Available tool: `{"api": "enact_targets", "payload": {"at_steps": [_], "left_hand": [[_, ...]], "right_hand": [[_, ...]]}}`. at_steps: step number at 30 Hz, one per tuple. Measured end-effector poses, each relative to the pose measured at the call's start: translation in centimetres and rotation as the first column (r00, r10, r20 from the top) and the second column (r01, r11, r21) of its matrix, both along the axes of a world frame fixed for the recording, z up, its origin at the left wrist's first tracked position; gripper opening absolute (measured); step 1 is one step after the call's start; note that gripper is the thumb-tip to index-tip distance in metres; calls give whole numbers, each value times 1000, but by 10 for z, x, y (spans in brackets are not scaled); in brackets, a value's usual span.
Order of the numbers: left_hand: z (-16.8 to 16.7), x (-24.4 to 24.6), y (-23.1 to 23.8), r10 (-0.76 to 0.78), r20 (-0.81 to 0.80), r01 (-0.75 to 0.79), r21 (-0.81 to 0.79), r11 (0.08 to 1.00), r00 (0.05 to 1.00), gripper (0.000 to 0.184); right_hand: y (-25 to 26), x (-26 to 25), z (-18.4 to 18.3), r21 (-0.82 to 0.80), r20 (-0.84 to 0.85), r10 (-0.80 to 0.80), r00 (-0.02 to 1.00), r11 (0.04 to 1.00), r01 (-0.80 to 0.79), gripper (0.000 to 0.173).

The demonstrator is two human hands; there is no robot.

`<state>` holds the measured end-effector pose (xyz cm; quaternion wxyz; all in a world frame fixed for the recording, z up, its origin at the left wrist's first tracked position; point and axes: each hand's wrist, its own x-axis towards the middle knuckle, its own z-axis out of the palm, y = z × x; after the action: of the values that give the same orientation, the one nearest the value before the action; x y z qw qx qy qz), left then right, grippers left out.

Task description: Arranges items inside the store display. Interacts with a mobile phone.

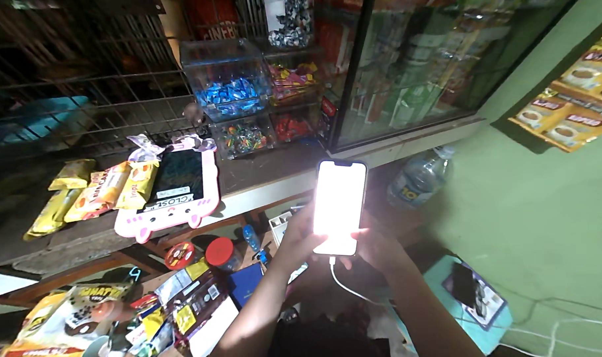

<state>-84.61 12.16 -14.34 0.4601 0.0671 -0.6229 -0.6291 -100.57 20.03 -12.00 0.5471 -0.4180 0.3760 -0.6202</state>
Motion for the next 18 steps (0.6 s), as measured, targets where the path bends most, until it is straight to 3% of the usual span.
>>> {"api": "enact_targets", "payload": {"at_steps": [9, 14, 18], "left_hand": [[1, 3, 1, 55, 25, -55, 19, 998, 998, 29], [3, 4, 3, 87, 20, -88, 46, 995, 996, 27], [1, 4, 0, 64, -5, -63, 39, 997, 998, 27]], "right_hand": [[1, -3, -1, -41, -370, 1, 929, 999, -17, 68], [-2, -2, 2, 13, -437, 0, 900, 1000, 6, 72], [-4, -4, -1, -61, -465, -14, 885, 998, -16, 79]]}}
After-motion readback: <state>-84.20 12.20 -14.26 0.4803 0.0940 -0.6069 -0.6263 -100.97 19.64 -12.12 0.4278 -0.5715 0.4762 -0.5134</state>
